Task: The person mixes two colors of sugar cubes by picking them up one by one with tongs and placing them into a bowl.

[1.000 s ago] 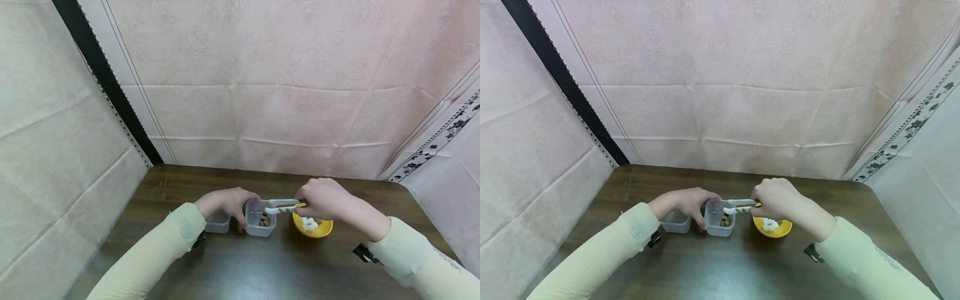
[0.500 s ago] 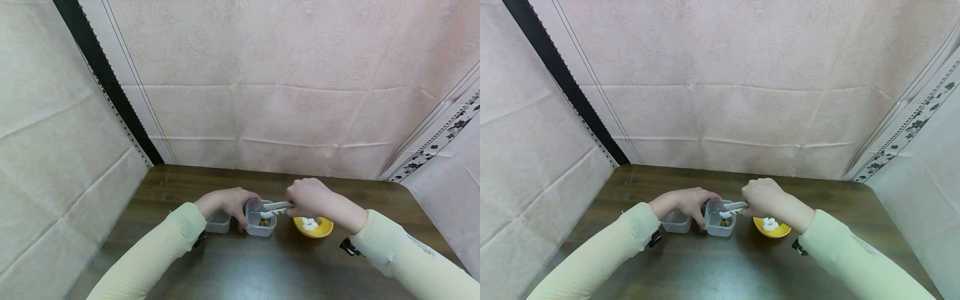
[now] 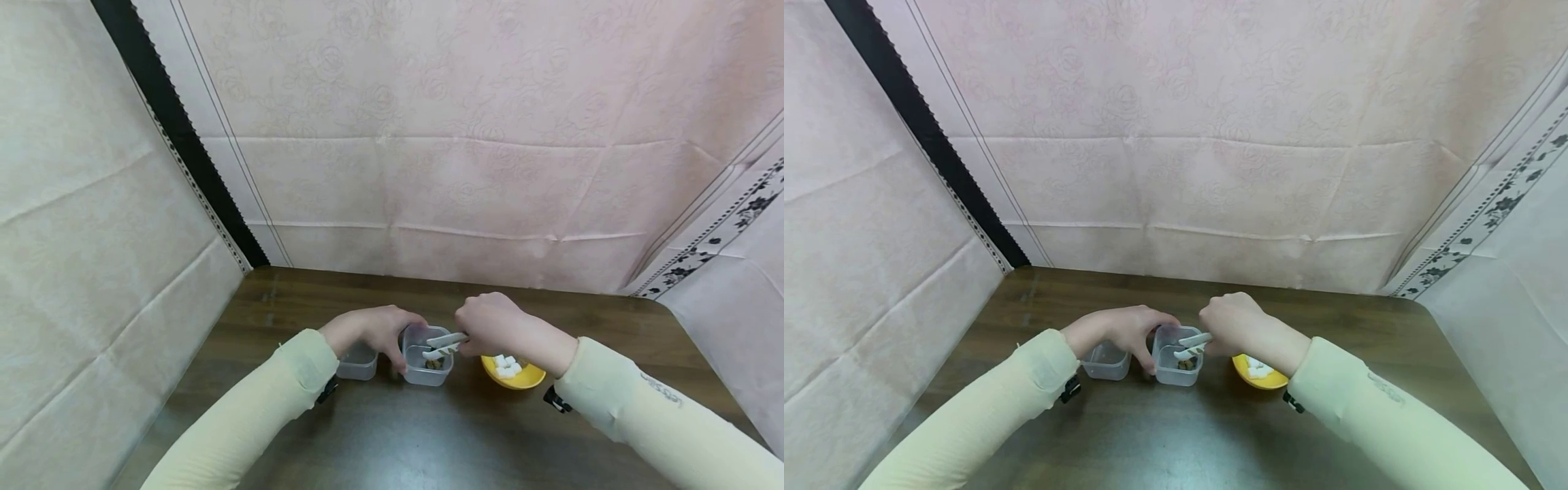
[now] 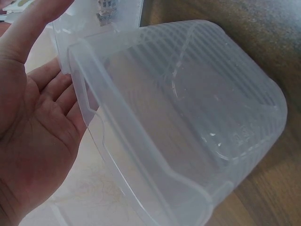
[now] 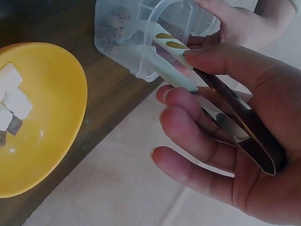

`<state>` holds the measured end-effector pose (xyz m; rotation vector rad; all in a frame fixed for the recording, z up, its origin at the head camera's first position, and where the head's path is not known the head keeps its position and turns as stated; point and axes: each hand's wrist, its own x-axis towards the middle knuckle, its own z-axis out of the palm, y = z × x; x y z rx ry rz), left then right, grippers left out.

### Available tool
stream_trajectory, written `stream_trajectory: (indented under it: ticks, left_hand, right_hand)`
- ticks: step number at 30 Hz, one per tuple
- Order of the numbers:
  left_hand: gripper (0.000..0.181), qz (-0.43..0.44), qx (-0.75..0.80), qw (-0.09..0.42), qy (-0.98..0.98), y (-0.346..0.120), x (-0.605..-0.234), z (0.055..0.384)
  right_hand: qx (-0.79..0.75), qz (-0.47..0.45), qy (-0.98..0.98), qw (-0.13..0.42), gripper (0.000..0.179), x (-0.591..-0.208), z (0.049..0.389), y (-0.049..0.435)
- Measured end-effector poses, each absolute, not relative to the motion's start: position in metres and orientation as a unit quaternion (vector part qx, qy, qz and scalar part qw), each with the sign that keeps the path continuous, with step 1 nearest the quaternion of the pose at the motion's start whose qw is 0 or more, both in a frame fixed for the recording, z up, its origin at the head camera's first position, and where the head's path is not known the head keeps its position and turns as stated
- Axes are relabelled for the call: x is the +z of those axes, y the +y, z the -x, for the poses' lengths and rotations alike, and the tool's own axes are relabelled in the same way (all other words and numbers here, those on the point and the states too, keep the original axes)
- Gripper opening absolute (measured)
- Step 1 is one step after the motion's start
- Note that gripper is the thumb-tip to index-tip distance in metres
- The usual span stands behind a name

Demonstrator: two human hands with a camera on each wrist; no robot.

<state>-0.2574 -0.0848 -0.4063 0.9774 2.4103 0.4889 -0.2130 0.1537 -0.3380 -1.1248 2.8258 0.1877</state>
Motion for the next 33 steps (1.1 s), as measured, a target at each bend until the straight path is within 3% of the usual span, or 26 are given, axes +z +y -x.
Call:
stream_trajectory:
  ticks: [13,33]
  left_hand:
    - [0.087,-0.353,0.187,0.256,0.880,-0.086,-0.405,0.258]
    - [0.087,-0.355,0.177,0.250,0.883,-0.086,-0.407,0.258]
  right_hand:
    - [0.098,0.380,0.919,0.036,0.020,-0.340,0.212,0.140]
    - [0.118,0.375,0.918,0.045,0.020,-0.340,0.215,0.131]
